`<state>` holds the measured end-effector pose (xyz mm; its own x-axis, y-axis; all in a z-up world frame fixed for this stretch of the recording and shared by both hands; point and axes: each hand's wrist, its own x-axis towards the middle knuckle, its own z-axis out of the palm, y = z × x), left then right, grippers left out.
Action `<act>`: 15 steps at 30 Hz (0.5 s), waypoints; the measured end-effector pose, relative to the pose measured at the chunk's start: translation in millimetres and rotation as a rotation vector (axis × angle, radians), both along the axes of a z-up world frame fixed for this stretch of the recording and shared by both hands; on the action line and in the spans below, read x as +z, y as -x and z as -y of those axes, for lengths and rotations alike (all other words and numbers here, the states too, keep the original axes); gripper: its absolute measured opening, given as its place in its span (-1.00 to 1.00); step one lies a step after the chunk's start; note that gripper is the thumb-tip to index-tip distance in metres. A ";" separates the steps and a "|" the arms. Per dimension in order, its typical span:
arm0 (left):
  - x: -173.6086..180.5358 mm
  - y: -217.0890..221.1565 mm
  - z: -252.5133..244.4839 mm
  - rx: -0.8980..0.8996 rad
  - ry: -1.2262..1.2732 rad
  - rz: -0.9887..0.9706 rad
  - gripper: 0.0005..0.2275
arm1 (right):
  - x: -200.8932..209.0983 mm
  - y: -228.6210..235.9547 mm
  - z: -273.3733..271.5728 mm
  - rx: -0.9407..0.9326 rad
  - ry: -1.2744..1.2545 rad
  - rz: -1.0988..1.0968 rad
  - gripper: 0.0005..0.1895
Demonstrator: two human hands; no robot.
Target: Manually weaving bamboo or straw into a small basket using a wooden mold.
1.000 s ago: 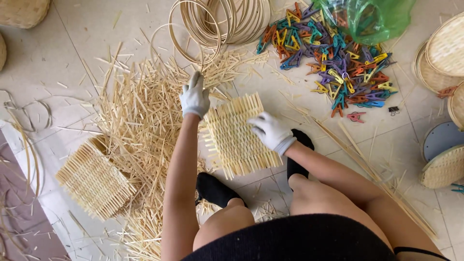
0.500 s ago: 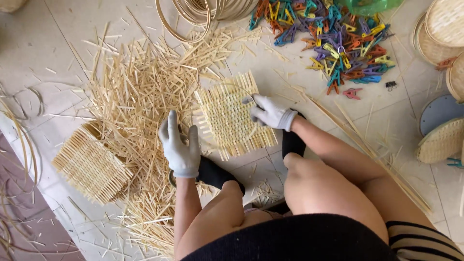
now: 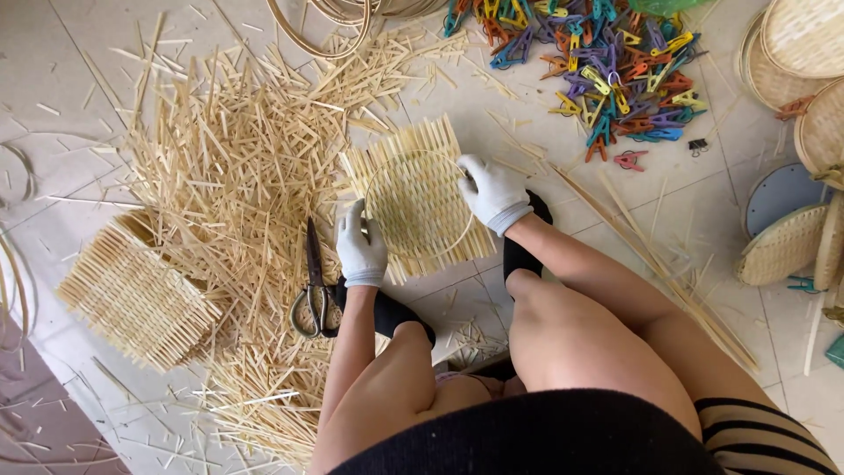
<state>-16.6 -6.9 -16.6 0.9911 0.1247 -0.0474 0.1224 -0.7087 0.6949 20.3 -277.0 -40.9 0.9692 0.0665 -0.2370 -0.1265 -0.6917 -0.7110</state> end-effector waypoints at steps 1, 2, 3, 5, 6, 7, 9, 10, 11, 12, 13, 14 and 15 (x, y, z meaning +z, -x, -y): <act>3.0 -3.5 3.1 0.064 -0.008 -0.146 -0.68 | -0.9 -0.9 -1.1 0.035 0.102 0.055 -0.74; -0.4 -3.4 2.1 0.067 -0.008 -0.148 -0.68 | -5.1 -1.0 -2.3 0.037 0.102 0.053 -0.74; -4.2 -3.5 1.1 0.068 -0.017 -0.131 -0.68 | -9.5 -1.5 -3.6 0.047 0.135 0.109 -0.73; -12.5 -3.1 -0.3 0.073 -0.024 -0.116 -0.68 | -18.3 -3.5 -4.6 0.062 0.169 0.165 -0.72; -17.3 -2.7 -0.5 0.058 -0.038 -0.085 -0.69 | -23.0 -5.1 -4.3 0.064 0.183 0.172 -0.72; -21.5 0.0 -2.1 0.043 -0.054 -0.058 -0.69 | -27.7 -4.4 -5.4 0.067 0.195 0.175 -0.72; -20.0 -0.8 -0.9 0.057 -0.056 -0.094 -0.68 | -34.4 -3.4 -6.1 0.070 0.193 0.170 -0.72; -18.8 -1.1 0.0 0.067 -0.057 -0.125 -0.68 | -37.4 -2.5 -6.2 0.067 0.191 0.169 -0.72; -20.2 -0.1 -0.1 0.069 -0.056 -0.126 -0.68 | -37.0 -1.2 -5.4 0.070 0.191 0.168 -0.72; -21.0 1.2 0.0 0.080 -0.041 -0.132 -0.67 | -36.1 0.4 -4.5 0.074 0.175 0.175 -0.72; -22.2 0.1 0.2 0.092 -0.025 -0.132 -0.67 | -35.3 -0.9 -3.4 0.080 0.158 0.186 -0.72; -24.9 -1.5 0.4 0.096 -0.024 -0.128 -0.67 | -32.3 -3.5 -4.0 0.083 0.158 0.191 -0.72; -26.9 -0.2 -0.3 0.080 -0.081 -0.082 -0.68 | -29.2 -2.7 -5.4 0.087 0.168 0.180 -0.72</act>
<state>-16.4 -6.6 -43.5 0.9710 0.2099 -0.1149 0.2351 -0.7477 0.6210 23.0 -271.6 -70.2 0.9892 0.1255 -0.0760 0.0567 -0.8047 -0.5910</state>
